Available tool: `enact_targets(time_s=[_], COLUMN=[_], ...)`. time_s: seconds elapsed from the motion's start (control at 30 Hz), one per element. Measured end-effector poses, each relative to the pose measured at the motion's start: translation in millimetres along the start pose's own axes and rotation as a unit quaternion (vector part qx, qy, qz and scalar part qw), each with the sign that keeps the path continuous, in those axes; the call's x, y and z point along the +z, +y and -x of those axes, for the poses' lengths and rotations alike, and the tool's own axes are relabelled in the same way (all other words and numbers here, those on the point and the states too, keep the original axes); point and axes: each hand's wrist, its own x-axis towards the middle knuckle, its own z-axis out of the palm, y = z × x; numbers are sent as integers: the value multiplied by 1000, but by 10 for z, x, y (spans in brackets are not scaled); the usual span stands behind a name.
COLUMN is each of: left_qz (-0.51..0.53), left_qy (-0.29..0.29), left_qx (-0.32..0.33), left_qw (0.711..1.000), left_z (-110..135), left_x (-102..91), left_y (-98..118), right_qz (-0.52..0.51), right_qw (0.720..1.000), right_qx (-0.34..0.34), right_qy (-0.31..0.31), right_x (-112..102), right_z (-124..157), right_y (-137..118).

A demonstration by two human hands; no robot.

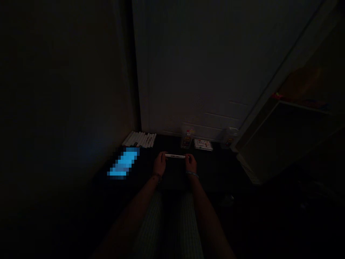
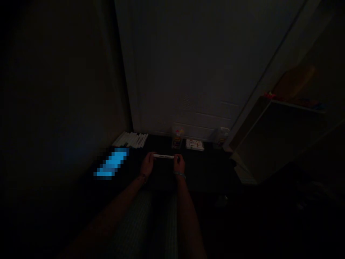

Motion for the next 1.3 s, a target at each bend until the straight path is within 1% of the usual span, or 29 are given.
enact_targets(time_s=[0.33,0.47,0.57,0.77,1.03,1.17,1.3], left_qz=[16,20,14,-2,12,15,1], left_qy=[5,6,9,1,17,39,34], left_qx=[-23,-14,-10,-28,-12,-14,-18], left_qw=[1000,1000,1000,1000,1000,999,999], left_z=[1,9,14,17,23,27,22], left_x=[4,0,-3,-13,-13,7,13], left_y=[-3,7,9,28,42,18,-5], right_qz=[10,2,7,18,7,2,-2], right_qw=[1000,1000,1000,1000,1000,1000,1000], right_qx=[18,19,23,17,17,10,19], right_qy=[2,8,3,10,2,2,9], right_x=[-23,-30,-31,-25,-19,-18,-8], right_z=[15,20,17,6,15,18,10], right_y=[-26,-60,-64,-46,-57,-60,-57])
